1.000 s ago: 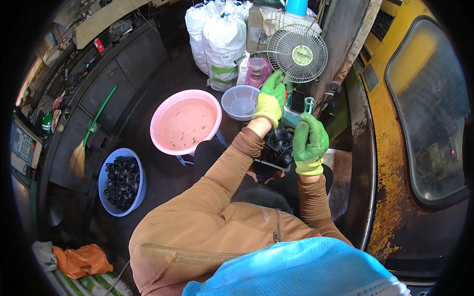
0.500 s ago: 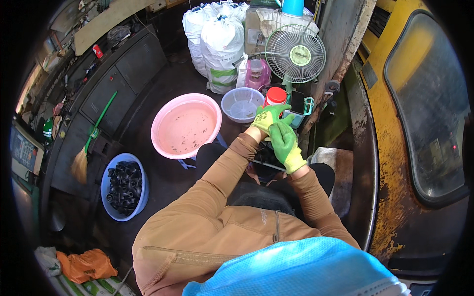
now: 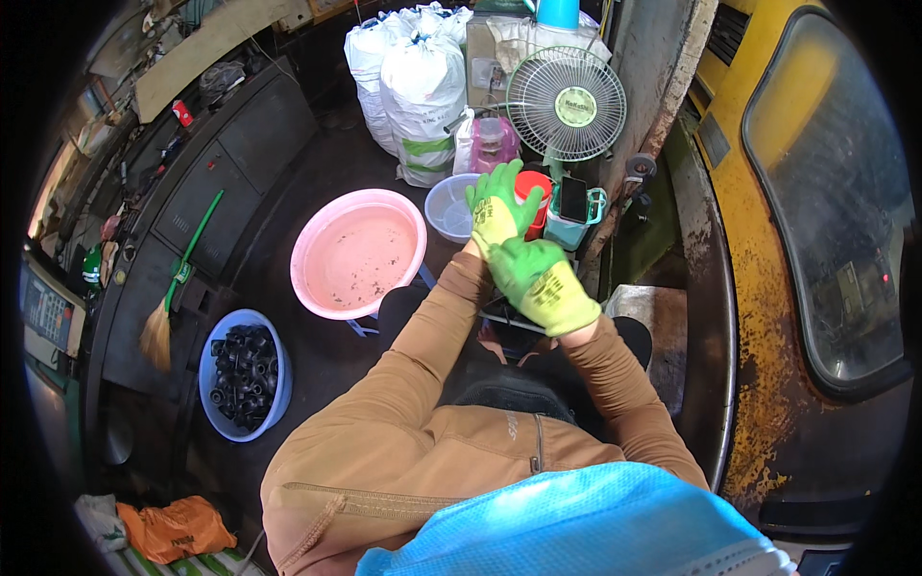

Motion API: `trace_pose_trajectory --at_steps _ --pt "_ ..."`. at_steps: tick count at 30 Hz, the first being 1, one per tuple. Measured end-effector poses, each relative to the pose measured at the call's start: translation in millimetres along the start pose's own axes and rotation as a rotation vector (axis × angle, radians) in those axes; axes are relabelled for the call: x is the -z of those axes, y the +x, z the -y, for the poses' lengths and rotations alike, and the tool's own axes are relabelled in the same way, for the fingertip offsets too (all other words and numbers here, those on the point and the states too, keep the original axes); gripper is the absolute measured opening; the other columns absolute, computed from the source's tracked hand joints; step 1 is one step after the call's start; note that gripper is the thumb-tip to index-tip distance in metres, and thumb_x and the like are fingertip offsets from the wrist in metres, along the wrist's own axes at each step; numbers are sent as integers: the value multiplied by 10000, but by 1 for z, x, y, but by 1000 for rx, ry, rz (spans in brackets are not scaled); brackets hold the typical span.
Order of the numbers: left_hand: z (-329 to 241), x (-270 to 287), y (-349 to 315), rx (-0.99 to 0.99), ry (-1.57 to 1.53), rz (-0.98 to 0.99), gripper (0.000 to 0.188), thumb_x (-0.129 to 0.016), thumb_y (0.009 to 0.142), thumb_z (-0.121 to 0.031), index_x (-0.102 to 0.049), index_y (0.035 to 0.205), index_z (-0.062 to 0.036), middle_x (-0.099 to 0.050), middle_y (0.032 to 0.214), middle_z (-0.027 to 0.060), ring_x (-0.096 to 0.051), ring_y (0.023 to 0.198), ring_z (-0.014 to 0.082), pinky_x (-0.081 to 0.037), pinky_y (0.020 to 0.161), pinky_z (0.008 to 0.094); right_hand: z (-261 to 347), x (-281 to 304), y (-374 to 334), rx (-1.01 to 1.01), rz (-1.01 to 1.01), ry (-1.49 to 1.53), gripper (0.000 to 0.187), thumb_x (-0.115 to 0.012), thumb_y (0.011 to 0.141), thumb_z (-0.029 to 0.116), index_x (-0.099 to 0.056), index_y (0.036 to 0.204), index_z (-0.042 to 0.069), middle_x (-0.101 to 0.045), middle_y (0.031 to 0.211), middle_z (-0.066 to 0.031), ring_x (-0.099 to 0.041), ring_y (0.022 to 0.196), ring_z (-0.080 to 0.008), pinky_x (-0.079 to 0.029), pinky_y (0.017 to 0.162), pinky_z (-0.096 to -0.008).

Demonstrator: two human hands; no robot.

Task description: The person sits on the floor and transfers small dark metal parts from a pink basin into a black tray, then uses a wrench to tighten or adjust parts in the tray. The person also adjusts gloves and briefly touches the machine.

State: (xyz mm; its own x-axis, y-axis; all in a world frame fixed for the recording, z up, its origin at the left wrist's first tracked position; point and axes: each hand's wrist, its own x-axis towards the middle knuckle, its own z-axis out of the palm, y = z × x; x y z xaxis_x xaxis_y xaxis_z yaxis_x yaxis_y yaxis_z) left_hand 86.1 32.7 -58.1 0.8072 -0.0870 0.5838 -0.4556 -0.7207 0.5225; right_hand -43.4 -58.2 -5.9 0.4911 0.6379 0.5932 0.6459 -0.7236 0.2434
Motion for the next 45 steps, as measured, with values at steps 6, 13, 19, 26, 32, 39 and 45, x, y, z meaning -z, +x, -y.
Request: trace_pose_trajectory --at_steps 6,13,19,26,32,39,45 --pt "-8 58 33 532 -1809 -100 417 -459 933 -354 -535 1245 -88 -591 1202 104 -580 1058 309 -426 949 422 8 4 -10 -193 -514 633 253 -717 683 -6 -629 915 46 -643 820 -86 -631 718 -258 -503 643 -326" --pt "-74 97 -13 123 -2650 454 493 -479 905 -430 -494 1301 -136 -586 1166 -17 -519 1099 231 -308 1022 434 10 -35 -39 -928 15 1871 434 -458 948 331 -530 1226 5 -583 1177 -62 -538 1065 -153 -416 927 -298" --pt "-78 92 -67 -21 -2424 847 501 -444 892 -560 -463 1317 -296 -558 888 -31 -554 832 249 -404 702 438 30 -30 -63 -870 119 1875 295 -445 952 164 -505 1227 76 -562 1096 -16 -562 754 -76 -476 666 -225" --pt "-69 63 -98 -307 -2386 1148 593 -481 852 -581 -507 1216 -114 -595 926 132 -580 848 376 -422 758 523 32 7 -70 -870 179 2050 330 -568 848 228 -594 1118 39 -626 1024 -36 -575 916 -106 -468 818 -276" --pt "-65 58 -104 -331 -2306 1236 568 -540 819 -588 -564 1112 -102 -626 888 132 -595 853 381 -426 778 526 23 -57 -70 -820 452 1565 313 -567 854 267 -609 1087 62 -628 997 -36 -579 909 -126 -458 845 -315" --pt "42 16 -87 79 -2400 1108 560 -521 857 -549 -519 1194 -102 -566 1120 121 -515 1046 350 -373 905 487 -51 98 -133 -1041 -478 428 339 -682 768 94 -597 1089 23 -602 1051 -129 -583 956 -240 -461 844 -350" --pt "107 -65 -124 741 -2428 890 546 -381 955 -447 -406 1366 -88 -462 1354 148 -384 1282 368 -268 1083 515 7 304 -161 -603 -1064 -751 442 -702 742 118 -529 1107 -63 -575 994 -123 -541 701 -121 -465 615 -246"
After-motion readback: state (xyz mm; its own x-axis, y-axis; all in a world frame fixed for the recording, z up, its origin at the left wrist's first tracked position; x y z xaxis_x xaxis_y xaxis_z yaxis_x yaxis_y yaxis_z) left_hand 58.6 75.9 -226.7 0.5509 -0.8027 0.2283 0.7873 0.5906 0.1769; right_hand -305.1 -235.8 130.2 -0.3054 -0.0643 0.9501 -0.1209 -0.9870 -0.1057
